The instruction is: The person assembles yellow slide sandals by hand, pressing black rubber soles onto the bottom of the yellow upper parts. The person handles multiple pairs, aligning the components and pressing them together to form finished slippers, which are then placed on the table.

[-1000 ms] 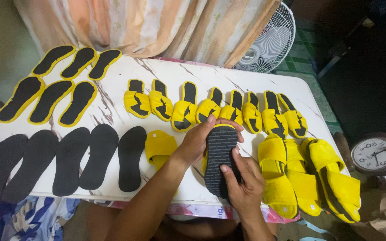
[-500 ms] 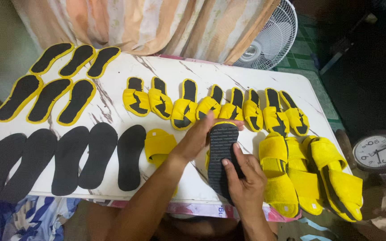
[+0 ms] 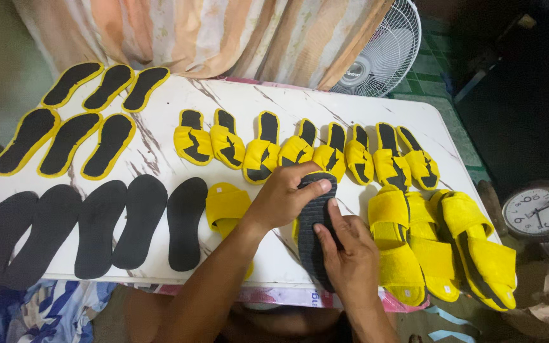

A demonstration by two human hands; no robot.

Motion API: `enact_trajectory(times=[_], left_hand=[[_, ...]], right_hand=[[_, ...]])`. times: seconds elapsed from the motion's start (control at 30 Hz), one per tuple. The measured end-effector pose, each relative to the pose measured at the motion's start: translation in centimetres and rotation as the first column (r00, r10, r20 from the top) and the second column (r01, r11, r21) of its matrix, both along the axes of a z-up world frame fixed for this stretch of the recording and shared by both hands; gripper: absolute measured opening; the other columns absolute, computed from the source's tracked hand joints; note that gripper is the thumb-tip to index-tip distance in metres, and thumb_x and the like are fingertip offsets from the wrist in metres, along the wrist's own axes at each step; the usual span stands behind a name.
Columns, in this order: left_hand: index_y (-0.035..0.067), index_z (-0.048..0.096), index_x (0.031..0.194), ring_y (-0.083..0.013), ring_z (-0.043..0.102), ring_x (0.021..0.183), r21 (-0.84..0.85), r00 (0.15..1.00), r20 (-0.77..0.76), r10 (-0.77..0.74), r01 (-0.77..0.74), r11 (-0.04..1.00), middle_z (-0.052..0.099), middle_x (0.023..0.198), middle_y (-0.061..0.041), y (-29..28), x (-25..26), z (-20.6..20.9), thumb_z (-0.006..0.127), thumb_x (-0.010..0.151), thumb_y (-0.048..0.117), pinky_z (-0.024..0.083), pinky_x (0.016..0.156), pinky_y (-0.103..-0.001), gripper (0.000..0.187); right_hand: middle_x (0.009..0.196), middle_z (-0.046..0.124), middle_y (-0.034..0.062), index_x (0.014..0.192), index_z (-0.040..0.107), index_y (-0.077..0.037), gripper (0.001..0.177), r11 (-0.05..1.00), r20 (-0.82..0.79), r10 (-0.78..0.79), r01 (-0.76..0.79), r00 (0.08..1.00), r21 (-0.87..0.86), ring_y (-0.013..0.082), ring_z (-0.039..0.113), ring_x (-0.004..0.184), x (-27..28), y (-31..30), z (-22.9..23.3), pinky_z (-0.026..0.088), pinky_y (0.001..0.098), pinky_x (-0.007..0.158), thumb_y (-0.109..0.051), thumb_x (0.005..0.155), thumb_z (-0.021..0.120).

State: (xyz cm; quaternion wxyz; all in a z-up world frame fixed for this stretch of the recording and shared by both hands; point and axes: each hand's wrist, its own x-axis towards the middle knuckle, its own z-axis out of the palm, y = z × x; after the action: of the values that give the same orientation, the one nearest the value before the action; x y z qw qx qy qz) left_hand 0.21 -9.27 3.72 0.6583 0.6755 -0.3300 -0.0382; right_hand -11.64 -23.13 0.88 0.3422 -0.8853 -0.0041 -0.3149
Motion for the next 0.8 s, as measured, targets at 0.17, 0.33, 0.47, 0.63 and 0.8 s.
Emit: enact_trajectory(times=[0.17,0.33,0.47,0.63,0.8], left_hand=[[0.001,0.071,0.096,-0.0062,0.058,0.07,-0.037,0.999,-0.009,0.047,-0.047,0.998,0.067,0.075,-0.004,-0.5,0.1,-1.3,0.068,0.095,0.022,0.049,0.065,-0.026,0.021],[0.001,0.072,0.098,-0.0034,0.058,0.074,-0.106,0.993,-0.116,0.034,-0.047,0.993,0.067,0.077,0.002,-0.9,0.6,-2.2,0.067,0.096,0.021,0.049,0.067,-0.024,0.02],[0.001,0.073,0.102,-0.0035,0.061,0.077,-0.153,0.969,-0.245,-0.014,-0.024,0.988,0.069,0.083,0.003,-1.0,1.2,-2.5,0.066,0.096,0.02,0.051,0.07,-0.023,0.021],[-0.001,0.072,0.106,-0.0044,0.06,0.083,-0.208,0.98,-0.166,0.11,-0.144,0.967,0.069,0.089,0.001,0.1,2.0,-2.8,0.068,0.099,0.021,0.051,0.075,-0.023,0.023],[0.001,0.074,0.113,-0.0083,0.065,0.08,-0.343,0.926,-0.352,0.139,-0.266,0.901,0.072,0.091,0.001,1.6,2.7,-2.8,0.068,0.098,0.02,0.055,0.071,-0.025,0.024]], right_hand=[[0.08,0.062,0.0099,0.132,0.068,-0.005,0.051,0.993,-0.056,0.053,-0.047,0.997,0.104,0.0172,0.061,0.068,-0.2,0.1,0.2,0.052,0.0282,0.066,-0.009,0.084,0.081],[0.083,0.065,0.0075,0.136,0.066,-0.009,0.058,0.983,-0.079,0.126,-0.114,0.989,0.143,0.0144,0.061,0.071,0.4,-0.8,0.0,0.051,0.0262,0.067,-0.008,0.081,0.082],[0.103,0.07,0.0066,0.15,0.051,-0.012,0.076,0.939,-0.163,0.251,-0.199,0.954,0.28,0.0111,0.066,0.088,0.7,-2.3,0.3,0.053,0.0247,0.078,-0.006,0.08,0.082],[0.13,0.057,0.0147,0.164,0.024,-0.014,0.11,0.904,-0.279,0.316,-0.198,0.907,0.379,0.0181,0.058,0.108,1.1,-5.0,-0.8,0.049,0.0289,0.086,0.003,0.075,0.086],[0.076,0.072,0.015,0.164,0.024,-0.018,0.102,0.724,-0.383,0.286,0.064,0.879,0.687,0.0213,0.069,0.062,1.4,-6.7,-1.2,0.056,0.0346,0.055,0.008,0.077,0.07]])
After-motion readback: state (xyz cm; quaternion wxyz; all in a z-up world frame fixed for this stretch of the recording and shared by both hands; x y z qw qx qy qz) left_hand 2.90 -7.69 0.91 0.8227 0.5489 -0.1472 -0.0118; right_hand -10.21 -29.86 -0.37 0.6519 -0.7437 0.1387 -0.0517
